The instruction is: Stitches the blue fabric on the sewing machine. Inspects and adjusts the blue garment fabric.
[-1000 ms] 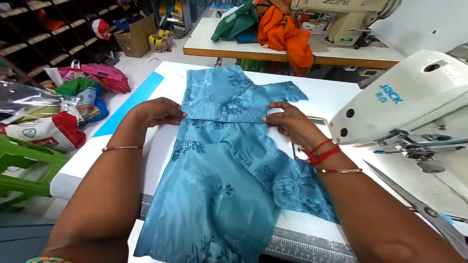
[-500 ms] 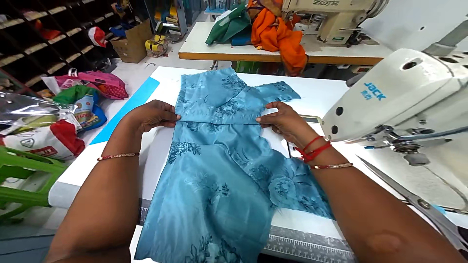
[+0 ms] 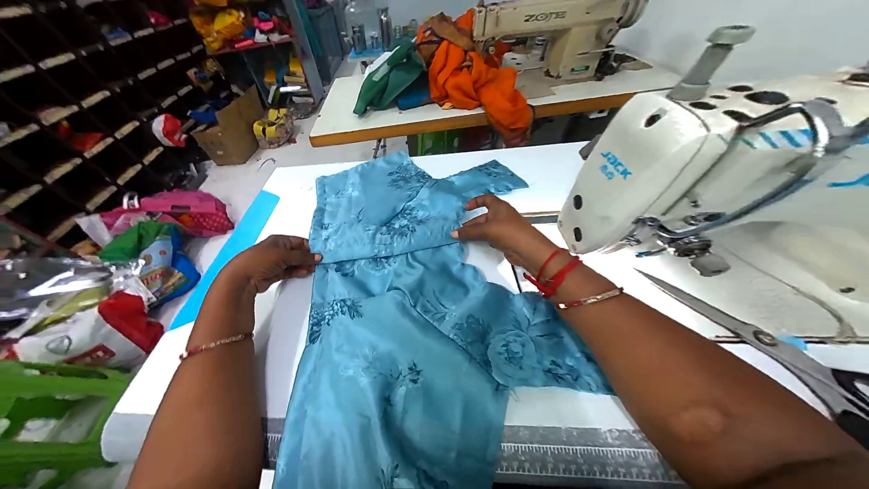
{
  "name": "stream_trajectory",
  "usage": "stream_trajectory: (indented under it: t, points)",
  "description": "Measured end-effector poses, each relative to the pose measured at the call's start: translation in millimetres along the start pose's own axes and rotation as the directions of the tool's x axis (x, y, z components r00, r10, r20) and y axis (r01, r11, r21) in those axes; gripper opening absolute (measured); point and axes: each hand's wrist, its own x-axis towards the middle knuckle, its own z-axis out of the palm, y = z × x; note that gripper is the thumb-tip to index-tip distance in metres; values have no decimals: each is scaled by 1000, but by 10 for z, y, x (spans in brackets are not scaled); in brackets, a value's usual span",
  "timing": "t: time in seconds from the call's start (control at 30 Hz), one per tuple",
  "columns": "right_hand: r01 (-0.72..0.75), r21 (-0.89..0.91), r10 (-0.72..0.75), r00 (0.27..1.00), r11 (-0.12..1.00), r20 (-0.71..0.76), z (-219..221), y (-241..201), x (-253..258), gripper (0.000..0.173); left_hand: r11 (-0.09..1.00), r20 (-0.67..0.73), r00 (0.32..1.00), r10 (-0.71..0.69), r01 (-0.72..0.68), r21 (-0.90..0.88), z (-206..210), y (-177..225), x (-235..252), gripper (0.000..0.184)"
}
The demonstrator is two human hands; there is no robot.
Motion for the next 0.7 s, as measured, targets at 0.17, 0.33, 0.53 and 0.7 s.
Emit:
stream_trajectory:
  t: [0.17, 0.33, 0.53, 0.7]
  points:
    - [29, -122, -29, 1000, 992, 7, 8, 33, 44, 67, 994, -35, 999, 10, -6, 112, 14, 22, 13, 13]
    - [78, -219, -81, 997, 973, -5, 24, 57, 54, 63, 993, -76, 996, -40, 49, 108, 62, 35, 11, 9]
    - [21, -191, -17, 1000, 981, 21, -31, 12, 44, 57, 994, -76, 995, -58, 65, 90, 57, 42, -3, 10]
    - [17, -145, -15, 1000, 989, 13, -18, 30, 53, 58, 993, -75, 995, -62, 69, 96, 63, 64, -33, 3]
